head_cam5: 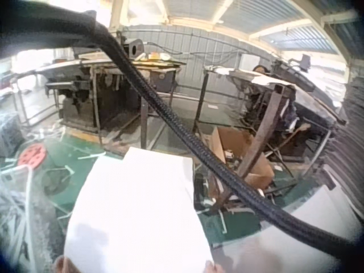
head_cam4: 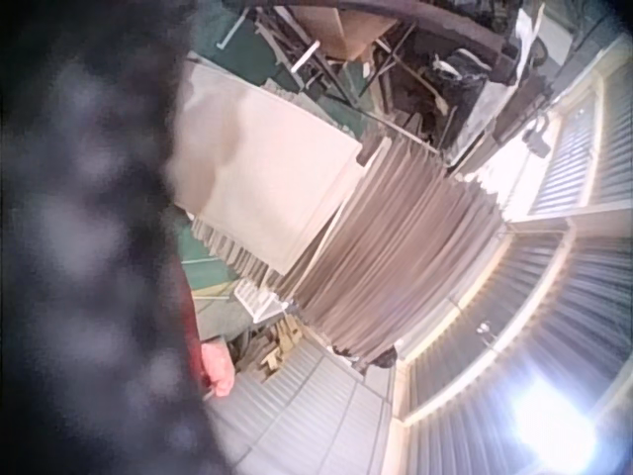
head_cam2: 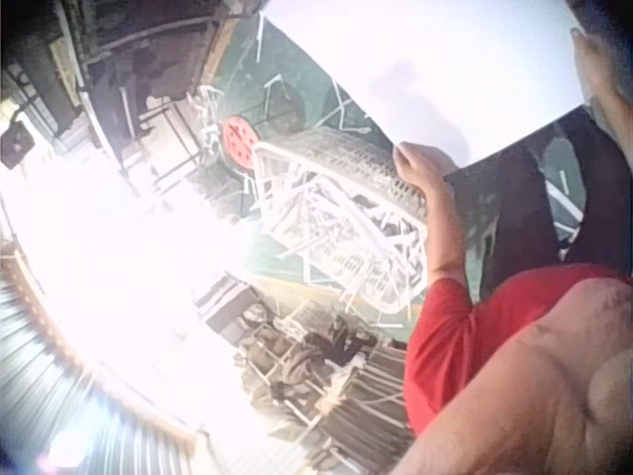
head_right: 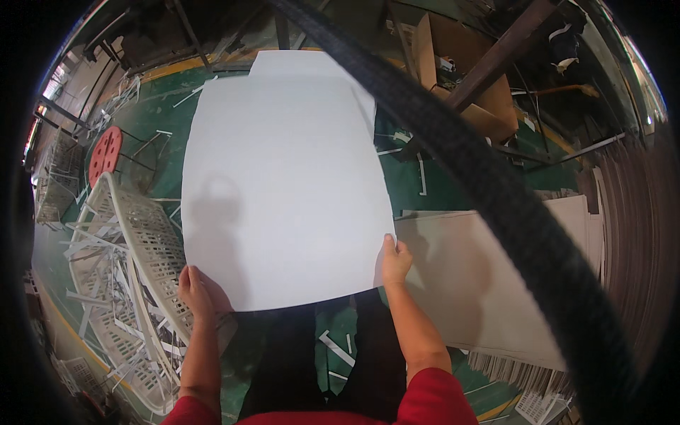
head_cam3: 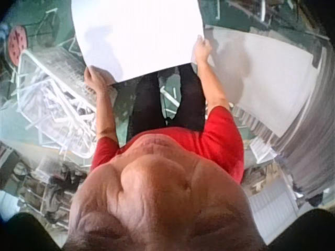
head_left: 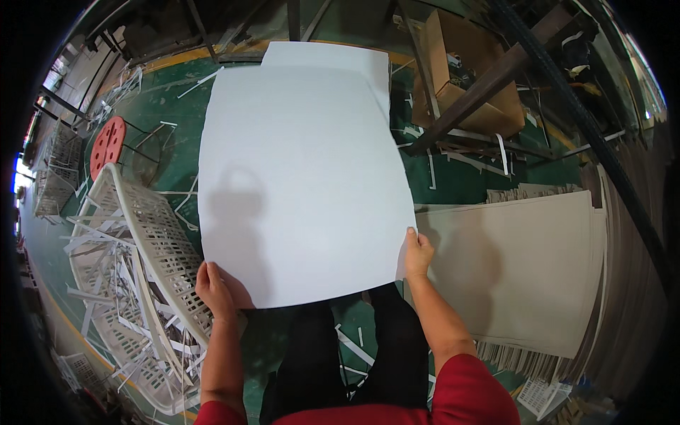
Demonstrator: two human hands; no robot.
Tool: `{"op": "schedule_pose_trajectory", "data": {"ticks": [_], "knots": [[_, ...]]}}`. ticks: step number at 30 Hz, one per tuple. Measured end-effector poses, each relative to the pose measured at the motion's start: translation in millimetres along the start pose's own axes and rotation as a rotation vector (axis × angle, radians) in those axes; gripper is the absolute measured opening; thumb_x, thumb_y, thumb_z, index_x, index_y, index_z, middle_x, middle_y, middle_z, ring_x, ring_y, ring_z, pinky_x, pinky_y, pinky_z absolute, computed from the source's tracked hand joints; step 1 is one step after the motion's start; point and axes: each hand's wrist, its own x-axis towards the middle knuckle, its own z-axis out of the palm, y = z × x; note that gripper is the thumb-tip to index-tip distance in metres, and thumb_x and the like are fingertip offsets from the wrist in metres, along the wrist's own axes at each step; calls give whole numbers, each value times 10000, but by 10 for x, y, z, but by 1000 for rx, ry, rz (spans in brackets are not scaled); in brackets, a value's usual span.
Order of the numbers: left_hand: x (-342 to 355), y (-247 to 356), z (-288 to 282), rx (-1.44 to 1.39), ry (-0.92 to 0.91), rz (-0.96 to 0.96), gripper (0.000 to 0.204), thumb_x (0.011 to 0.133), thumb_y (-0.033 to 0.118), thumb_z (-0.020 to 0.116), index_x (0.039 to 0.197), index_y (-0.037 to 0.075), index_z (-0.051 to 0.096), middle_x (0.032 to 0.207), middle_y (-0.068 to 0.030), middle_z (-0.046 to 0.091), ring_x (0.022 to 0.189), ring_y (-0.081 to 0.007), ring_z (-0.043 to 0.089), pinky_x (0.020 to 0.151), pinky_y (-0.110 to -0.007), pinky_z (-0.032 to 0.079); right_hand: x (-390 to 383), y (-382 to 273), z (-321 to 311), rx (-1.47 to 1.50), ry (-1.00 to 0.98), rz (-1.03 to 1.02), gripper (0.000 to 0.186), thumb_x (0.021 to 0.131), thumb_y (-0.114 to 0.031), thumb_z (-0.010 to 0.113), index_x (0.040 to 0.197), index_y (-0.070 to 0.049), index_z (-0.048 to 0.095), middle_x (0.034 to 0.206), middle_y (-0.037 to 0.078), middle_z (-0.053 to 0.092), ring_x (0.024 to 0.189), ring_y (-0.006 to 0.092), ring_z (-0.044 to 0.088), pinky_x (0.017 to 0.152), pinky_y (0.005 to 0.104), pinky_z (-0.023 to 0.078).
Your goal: The person picks up cardboard sheets from a large stack, separates white frames from the sheets, and places the frames into a plastic basket while restacking the solid sheets on a pallet.
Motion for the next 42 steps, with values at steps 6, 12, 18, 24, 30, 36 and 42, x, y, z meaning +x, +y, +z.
{"op": "schedule_pose_trajectory", "data": {"ticks": [6, 12, 18, 24, 30, 36, 42], "knots": [[785, -181, 808, 78, -107, 118, 275, 847, 174, 531, 975, -61, 594, 820, -94, 631, 750, -133, 561, 683, -250, 440, 577, -106, 316, -49, 17, 31, 463, 758, -366, 623, 900, 74, 602, 802, 160, 614, 742, 246, 574, 699, 332, 440], [1558, -333, 1473, 706, -315, 146, 461, 784, 334, 547, 1118, 17, 521, 983, -220, 594, 933, -364, 564, 793, -411, 438, 1108, 117, 917, 5, -76, -27, 382, 758, -263, 632, 911, 83, 580, 816, 122, 598, 744, 181, 547, 662, 303, 432], [1615, -747, 1604, 869, -358, -68, 517, 760, 328, 584, 1191, 59, 487, 1093, -191, 569, 1031, -342, 530, 881, -393, 414, 1083, 174, 1023, -242, -340, 142, 322, 766, -230, 635, 855, 74, 576, 762, 77, 582, 702, 129, 520, 610, 286, 419], [1585, -970, 1582, 716, -265, -17, 508, 707, 310, 653, 1130, 51, 548, 1094, -194, 566, 1032, -327, 532, 870, -384, 420, 983, 398, 1056, -159, -190, 96, 384, 717, -298, 633, 759, 78, 567, 723, 157, 585, 674, 231, 546, 624, 361, 429], [1699, -806, 1724, 811, -208, 40, 471, 702, 322, 654, 1111, 100, 578, 984, -199, 566, 945, -337, 551, 821, -394, 439, 967, 123, 1132, -213, -219, 150, 374, 752, -249, 665, 896, 85, 581, 777, 86, 594, 711, 143, 524, 636, 289, 428], [1700, -701, 1828, 867, -210, -32, 400, 712, 318, 646, 1056, 121, 596, 1055, -180, 531, 995, -330, 522, 842, -398, 430, 1005, 209, 1243, -278, -53, -22, 426, 706, -337, 643, 827, 69, 607, 753, 190, 618, 730, 290, 604, 682, 366, 459], [1666, -720, 1882, 886, -131, -4, 323, 751, 295, 605, 1019, 115, 598, 1045, -171, 539, 980, -336, 526, 835, -416, 433, 1025, 121, 1280, -344, -32, -52, 437, 688, -376, 647, 834, 35, 621, 759, 189, 625, 752, 334, 608, 694, 384, 464]]}}
